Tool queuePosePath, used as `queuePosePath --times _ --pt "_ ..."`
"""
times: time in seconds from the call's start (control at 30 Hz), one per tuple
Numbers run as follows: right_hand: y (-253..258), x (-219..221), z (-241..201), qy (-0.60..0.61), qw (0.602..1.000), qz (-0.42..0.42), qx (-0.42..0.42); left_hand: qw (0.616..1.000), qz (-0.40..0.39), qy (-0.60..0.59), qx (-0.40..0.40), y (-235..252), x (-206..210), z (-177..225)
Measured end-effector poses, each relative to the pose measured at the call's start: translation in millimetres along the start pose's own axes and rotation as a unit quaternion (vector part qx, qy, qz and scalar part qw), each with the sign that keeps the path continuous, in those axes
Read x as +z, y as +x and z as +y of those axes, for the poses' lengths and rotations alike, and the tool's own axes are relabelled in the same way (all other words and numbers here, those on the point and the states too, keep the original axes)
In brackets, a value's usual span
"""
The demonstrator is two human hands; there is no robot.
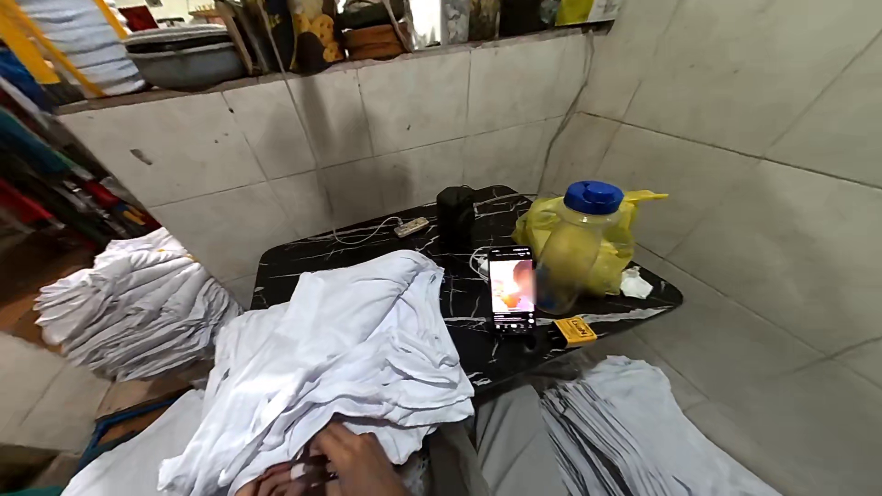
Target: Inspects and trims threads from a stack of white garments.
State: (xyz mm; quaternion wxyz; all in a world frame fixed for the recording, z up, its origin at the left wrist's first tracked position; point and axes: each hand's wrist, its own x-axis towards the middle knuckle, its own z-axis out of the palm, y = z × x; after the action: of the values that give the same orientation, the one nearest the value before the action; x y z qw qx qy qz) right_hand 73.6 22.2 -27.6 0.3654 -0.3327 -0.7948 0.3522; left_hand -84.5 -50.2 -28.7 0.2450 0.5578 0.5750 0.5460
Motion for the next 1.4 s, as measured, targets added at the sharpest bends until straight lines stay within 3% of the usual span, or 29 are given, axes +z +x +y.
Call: queuePosePath --times 0.17,0.5,0.63,0.73,0.8,0.97,1.1,1.2,1.4 --pt "2.2 -10.7 18.5 0.075 0.995 0.047 -0.038 0.999 0.036 0.004 -0.021 3.8 3.8 16.2" --pt "1.4 -14.1 25.8 0.120 0.993 -0.006 0.000 0.999 0.017 -0.044 -0.010 3.7 -1.6 4.7" --pt "3.3 -10.6 16.9 0.153 0.985 -0.035 0.072 0.998 0.013 -0.053 -0.014 4.2 -1.4 4.0" --pt "5.2 3.1 10.4 0.182 0.978 0.022 0.102 0.999 -0.001 -0.046 -0.022 4.8 -1.2 5.7" --pt "5.8 11.8 8.2 0.160 0.980 0.058 0.105 0.999 -0.009 -0.030 -0.012 3.2 -0.3 3.5" --pt "5.8 4.2 -0.7 0.101 0.985 0.001 0.138 1.000 -0.003 -0.016 -0.021 -1.3 -0.5 1.1" --pt "3.2 0.3 6.6 0.137 0.985 0.006 0.108 1.000 0.012 -0.007 -0.018 -2.3 4.1 -0.6" --pt "1.8 -5.6 4.6 0.119 0.991 0.001 0.064 0.998 0.021 0.067 -0.007 -1.8 10.6 -2.6" --pt "-3.0 -11.6 13.6 0.054 0.998 -0.021 -0.031 0.984 0.055 0.140 0.100 6.2 15.8 -4.1"
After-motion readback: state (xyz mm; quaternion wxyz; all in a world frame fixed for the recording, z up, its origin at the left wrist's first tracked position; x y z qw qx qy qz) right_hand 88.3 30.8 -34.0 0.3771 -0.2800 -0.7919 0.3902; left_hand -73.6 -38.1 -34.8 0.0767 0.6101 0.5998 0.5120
